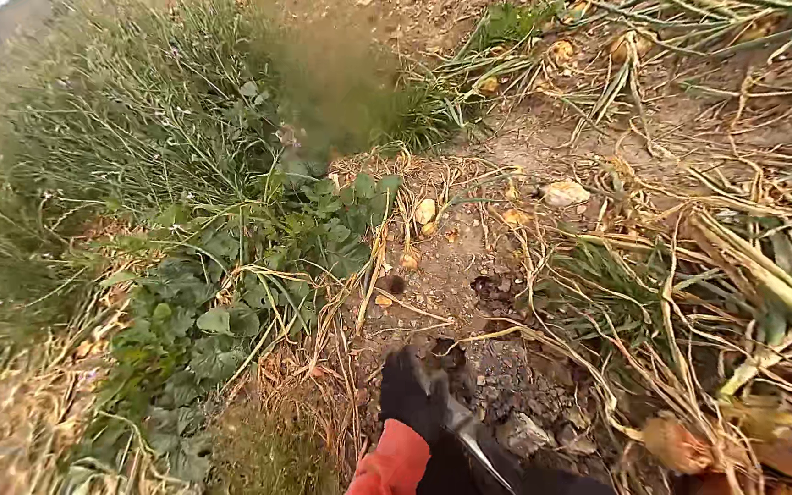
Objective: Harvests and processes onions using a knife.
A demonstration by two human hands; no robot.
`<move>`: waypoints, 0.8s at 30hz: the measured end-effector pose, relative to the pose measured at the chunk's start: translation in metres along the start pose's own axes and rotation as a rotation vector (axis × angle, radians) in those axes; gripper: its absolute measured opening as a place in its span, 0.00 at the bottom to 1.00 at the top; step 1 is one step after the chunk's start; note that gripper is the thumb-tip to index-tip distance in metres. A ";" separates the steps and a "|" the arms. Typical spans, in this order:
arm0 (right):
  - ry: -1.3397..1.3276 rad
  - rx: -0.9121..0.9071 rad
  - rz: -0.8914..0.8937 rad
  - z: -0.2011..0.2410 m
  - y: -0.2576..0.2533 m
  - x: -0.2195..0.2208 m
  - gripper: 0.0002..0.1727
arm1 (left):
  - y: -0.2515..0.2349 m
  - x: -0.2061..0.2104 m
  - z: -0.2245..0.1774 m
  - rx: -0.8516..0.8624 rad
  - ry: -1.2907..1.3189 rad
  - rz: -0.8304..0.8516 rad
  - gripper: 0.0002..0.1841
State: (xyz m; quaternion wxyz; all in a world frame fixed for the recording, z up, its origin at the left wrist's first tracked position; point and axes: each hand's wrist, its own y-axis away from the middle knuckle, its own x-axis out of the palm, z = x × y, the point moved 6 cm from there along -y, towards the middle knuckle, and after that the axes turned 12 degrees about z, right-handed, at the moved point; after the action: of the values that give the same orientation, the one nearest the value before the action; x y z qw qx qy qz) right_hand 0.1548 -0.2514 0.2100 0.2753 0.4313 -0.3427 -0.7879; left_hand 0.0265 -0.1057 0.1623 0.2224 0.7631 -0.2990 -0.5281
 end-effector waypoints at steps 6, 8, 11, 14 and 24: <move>0.220 0.066 0.182 0.076 -0.001 -0.052 0.27 | -0.014 0.018 0.069 -0.373 1.058 -0.174 0.40; 0.377 0.080 0.175 0.093 -0.005 -0.059 0.27 | -0.017 0.023 0.072 -0.370 1.275 -0.155 0.23; 0.523 0.093 0.214 0.132 -0.004 -0.080 0.27 | -0.016 0.029 0.065 -0.245 1.459 -0.002 0.14; 0.578 0.143 0.259 0.159 -0.016 -0.089 0.25 | -0.015 0.015 0.066 -0.197 1.429 0.068 0.14; 0.562 0.084 0.036 0.120 -0.055 0.000 0.34 | -0.047 -0.014 0.120 -0.290 0.450 0.348 0.30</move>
State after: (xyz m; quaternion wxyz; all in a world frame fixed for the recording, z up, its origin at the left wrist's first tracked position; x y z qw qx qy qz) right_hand 0.0429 -0.1815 0.2147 0.3556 0.6375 -0.2929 -0.6175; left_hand -0.0799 -0.0652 0.0996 0.4763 0.7584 -0.2900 -0.3374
